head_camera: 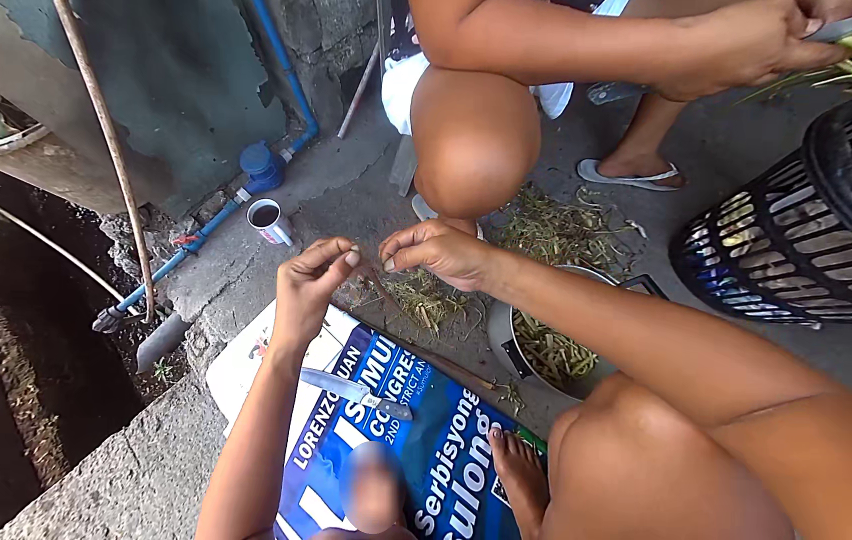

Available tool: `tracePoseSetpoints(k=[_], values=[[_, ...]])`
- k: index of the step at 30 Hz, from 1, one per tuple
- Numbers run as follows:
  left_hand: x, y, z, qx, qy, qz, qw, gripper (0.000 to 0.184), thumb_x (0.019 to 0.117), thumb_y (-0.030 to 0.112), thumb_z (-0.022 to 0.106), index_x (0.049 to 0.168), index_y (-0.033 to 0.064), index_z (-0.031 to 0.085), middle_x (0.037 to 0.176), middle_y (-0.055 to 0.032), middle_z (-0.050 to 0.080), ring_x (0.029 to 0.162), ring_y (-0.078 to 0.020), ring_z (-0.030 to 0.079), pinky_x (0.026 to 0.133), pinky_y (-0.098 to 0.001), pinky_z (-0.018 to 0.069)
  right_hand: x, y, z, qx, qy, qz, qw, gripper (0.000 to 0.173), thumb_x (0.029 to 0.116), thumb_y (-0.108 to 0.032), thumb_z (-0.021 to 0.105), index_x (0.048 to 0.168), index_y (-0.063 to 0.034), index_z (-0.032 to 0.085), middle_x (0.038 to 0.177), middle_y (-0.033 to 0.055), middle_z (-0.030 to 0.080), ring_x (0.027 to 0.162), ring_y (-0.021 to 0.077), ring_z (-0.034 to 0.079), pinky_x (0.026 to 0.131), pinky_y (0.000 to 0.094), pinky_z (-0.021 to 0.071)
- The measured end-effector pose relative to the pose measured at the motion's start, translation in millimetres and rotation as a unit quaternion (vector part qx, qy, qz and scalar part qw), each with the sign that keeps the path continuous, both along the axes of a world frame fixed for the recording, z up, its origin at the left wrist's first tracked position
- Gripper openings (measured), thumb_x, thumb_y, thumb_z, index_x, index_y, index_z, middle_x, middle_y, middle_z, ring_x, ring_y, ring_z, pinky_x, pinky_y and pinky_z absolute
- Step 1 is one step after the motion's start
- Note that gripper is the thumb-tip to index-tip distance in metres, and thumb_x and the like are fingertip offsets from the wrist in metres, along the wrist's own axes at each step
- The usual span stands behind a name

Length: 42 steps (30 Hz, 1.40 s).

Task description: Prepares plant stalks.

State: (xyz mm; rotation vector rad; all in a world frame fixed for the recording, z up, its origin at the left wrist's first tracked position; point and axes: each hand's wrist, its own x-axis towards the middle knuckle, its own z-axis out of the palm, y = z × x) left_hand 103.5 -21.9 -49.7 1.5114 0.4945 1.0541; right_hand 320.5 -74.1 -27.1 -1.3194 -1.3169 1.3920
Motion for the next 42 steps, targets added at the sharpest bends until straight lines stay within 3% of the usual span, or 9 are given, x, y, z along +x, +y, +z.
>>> tracePoseSetpoints(k=[9,15,21,27,31,34,36,39,42], values=[[-34.6,30.4,3.6,-0.035,-0.107,0.094,0.989,0.016,0.1039,0.016,0.058,0.105,0.0149,0.075,0.100,0.0054,0.073,0.087,-0.0036,0.067,0.081,-0.0200,0.0558,27.9,18.8,-59.1,-0.109,-0.120,-0.048,0.986,0.012,0.0942,-0.005,0.068,0.083,-0.0033,0.072,0.075,0.0050,0.062,0.067,0.0114,0.052,0.064,0.0320,0.0433],[-86.8,53.4,6.2,0.024,-0.094,0.165,0.981,0.017,0.1063,0.020,0.054,0.107,0.0180,0.070,0.102,0.0080,0.072,0.092,-0.0037,0.068,0.085,-0.0212,0.0567,50.9,24.7,-97.7,-0.206,-0.239,-0.045,0.948,0.011,0.0934,-0.004,0.069,0.097,0.0060,0.073,0.098,0.0207,0.066,0.092,0.0276,0.058,0.085,0.0502,0.0456],[-158.4,64.7,20.3,0.050,-0.117,0.273,0.953,0.022,0.1103,0.021,0.041,0.107,0.0175,0.063,0.096,0.0076,0.069,0.082,-0.0042,0.066,0.078,-0.0204,0.0566,79.3,23.7,-152.8,-0.293,-0.390,-0.026,0.872,0.024,0.0925,-0.013,0.070,0.098,0.0108,0.070,0.108,0.0284,0.067,0.104,0.0412,0.064,0.091,0.0620,0.0474],[-187.8,49.2,33.5,0.022,-0.183,0.401,0.897,0.017,0.1090,0.003,0.040,0.106,0.0051,0.056,0.094,-0.0044,0.069,0.084,-0.0110,0.069,0.081,-0.0230,0.0585,90.4,21.7,-157.1,-0.307,-0.487,0.041,0.817,0.024,0.0954,-0.017,0.068,0.099,0.0067,0.072,0.108,0.0260,0.069,0.106,0.0407,0.066,0.090,0.0621,0.0499],[-171.7,51.9,22.5,0.057,-0.065,0.297,0.951,0.020,0.1095,0.014,0.043,0.106,0.0163,0.062,0.093,0.0087,0.070,0.083,-0.0023,0.067,0.081,-0.0179,0.0560,88.5,29.7,-141.3,-0.235,-0.497,0.079,0.831,0.035,0.0946,-0.015,0.072,0.126,0.0014,0.070,0.124,0.0278,0.066,0.122,0.0444,0.059,0.103,0.0630,0.0445],[-141.6,55.9,17.3,0.063,-0.012,0.191,0.979,0.014,0.1058,0.028,0.055,0.105,0.0252,0.068,0.095,0.0141,0.070,0.083,-0.0013,0.066,0.081,-0.0199,0.0561,84.3,31.7,-134.9,-0.164,-0.537,0.075,0.824,0.023,0.0935,-0.018,0.072,0.104,0.0027,0.073,0.116,0.0266,0.066,0.117,0.0436,0.060,0.097,0.0634,0.0460],[-117.2,54.5,12.6,0.046,-0.004,0.139,0.989,0.013,0.1039,0.031,0.059,0.105,0.0264,0.070,0.095,0.0143,0.070,0.082,-0.0003,0.066,0.078,-0.0183,0.0557,84.5,32.9,-134.6,-0.126,-0.548,0.108,0.820,0.017,0.0927,-0.012,0.070,0.104,-0.0015,0.076,0.121,0.0266,0.065,0.120,0.0437,0.058,0.100,0.0638,0.0439],[-86.5,48.6,0.8,-0.002,-0.026,0.079,0.997,0.015,0.1045,0.028,0.058,0.108,0.0234,0.072,0.096,0.0113,0.070,0.083,-0.0007,0.066,0.078,-0.0174,0.0556,75.6,32.6,-120.2,-0.127,-0.531,0.155,0.823,0.043,0.0951,-0.009,0.065,0.138,-0.0069,0.065,0.142,0.0265,0.054,0.133,0.0436,0.050,0.109,0.0618,0.0386],[-63.8,49.5,-14.6,-0.081,-0.085,0.034,0.993,0.017,0.1047,0.024,0.057,0.109,0.0193,0.072,0.097,0.0068,0.072,0.083,-0.0030,0.067,0.080,-0.0193,0.0563,63.4,27.0,-98.6,-0.030,-0.500,0.119,0.858,0.040,0.0999,-0.014,0.062,0.138,-0.0038,0.064,0.134,0.0259,0.059,0.126,0.0430,0.056,0.106,0.0624,0.0422]])
